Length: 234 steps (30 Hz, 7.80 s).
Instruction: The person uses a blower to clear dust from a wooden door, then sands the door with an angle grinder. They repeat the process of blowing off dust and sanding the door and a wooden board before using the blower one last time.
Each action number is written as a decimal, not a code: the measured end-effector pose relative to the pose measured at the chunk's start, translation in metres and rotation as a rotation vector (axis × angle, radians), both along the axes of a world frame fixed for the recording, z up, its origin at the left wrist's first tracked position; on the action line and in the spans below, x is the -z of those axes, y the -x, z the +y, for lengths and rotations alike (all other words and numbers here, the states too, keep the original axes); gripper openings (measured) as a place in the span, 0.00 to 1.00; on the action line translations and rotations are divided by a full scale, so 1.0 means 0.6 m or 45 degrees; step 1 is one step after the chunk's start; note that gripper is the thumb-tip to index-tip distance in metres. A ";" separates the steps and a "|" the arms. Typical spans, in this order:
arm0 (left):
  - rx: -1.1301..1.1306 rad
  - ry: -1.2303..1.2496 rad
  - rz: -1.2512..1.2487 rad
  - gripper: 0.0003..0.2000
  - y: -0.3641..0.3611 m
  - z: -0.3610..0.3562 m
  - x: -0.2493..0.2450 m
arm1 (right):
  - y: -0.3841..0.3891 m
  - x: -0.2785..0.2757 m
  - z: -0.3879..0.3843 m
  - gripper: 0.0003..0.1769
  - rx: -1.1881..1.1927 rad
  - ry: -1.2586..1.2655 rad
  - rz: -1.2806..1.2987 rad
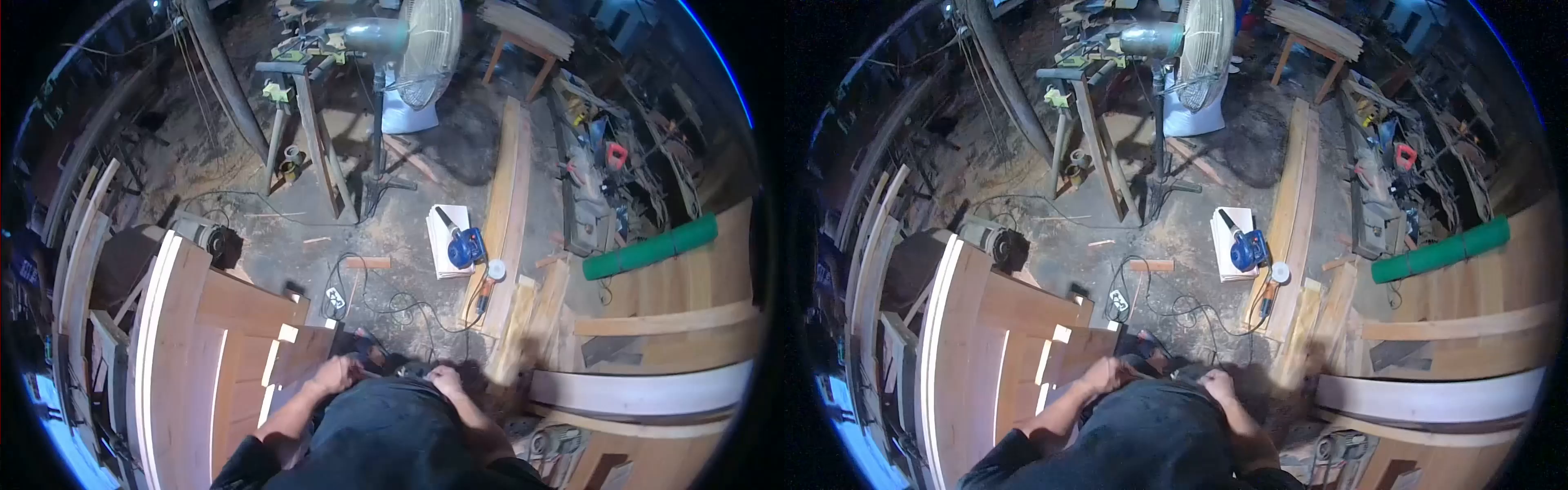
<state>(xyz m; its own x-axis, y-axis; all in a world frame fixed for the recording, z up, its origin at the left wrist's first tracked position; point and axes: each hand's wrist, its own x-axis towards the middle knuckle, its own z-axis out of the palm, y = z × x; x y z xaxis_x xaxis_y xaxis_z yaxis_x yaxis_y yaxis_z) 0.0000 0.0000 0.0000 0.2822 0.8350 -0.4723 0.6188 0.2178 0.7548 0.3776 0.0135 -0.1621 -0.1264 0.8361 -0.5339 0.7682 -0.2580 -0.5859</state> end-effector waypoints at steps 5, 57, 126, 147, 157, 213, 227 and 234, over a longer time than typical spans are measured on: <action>-0.150 0.043 0.050 0.11 0.010 0.239 -0.095 | -0.032 -0.018 0.196 0.25 0.432 0.184 -0.276; -1.869 0.819 -0.387 0.46 -0.527 0.101 0.097 | -0.012 0.107 0.973 0.24 -0.797 0.080 0.303; -4.021 -0.718 -0.423 0.20 -0.200 -1.522 0.043 | 0.814 -0.520 -1.211 0.32 -3.001 0.159 0.452; -3.971 -1.645 -1.131 0.10 0.070 -2.044 -0.037 | 0.791 -0.567 -1.520 0.39 -2.895 -0.119 0.371; -3.854 -1.877 -1.051 0.09 0.074 -2.380 0.014 | 0.792 -0.515 -1.798 0.37 -2.821 0.146 0.535; -0.986 -0.351 -1.023 0.22 -0.023 -1.218 -0.204 | 0.401 -0.415 -1.158 0.37 0.053 -0.217 1.050; 0.325 -0.116 -0.466 0.28 0.044 -1.130 -0.311 | 0.030 -0.298 -0.925 0.17 1.057 -0.720 0.798; 0.587 -0.222 -0.180 0.29 0.025 -1.035 -0.283 | -0.005 -0.460 -0.862 0.19 0.511 -0.879 -0.721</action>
<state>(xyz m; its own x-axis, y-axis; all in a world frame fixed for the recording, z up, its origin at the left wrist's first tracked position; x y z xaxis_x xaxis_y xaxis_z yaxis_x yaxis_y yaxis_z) -0.0149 -0.6208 0.1696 0.6905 0.6720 -0.2676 0.5102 -0.1903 0.8387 0.3804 -0.5036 0.1140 0.3596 0.9125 0.1949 0.9125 -0.3002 -0.2780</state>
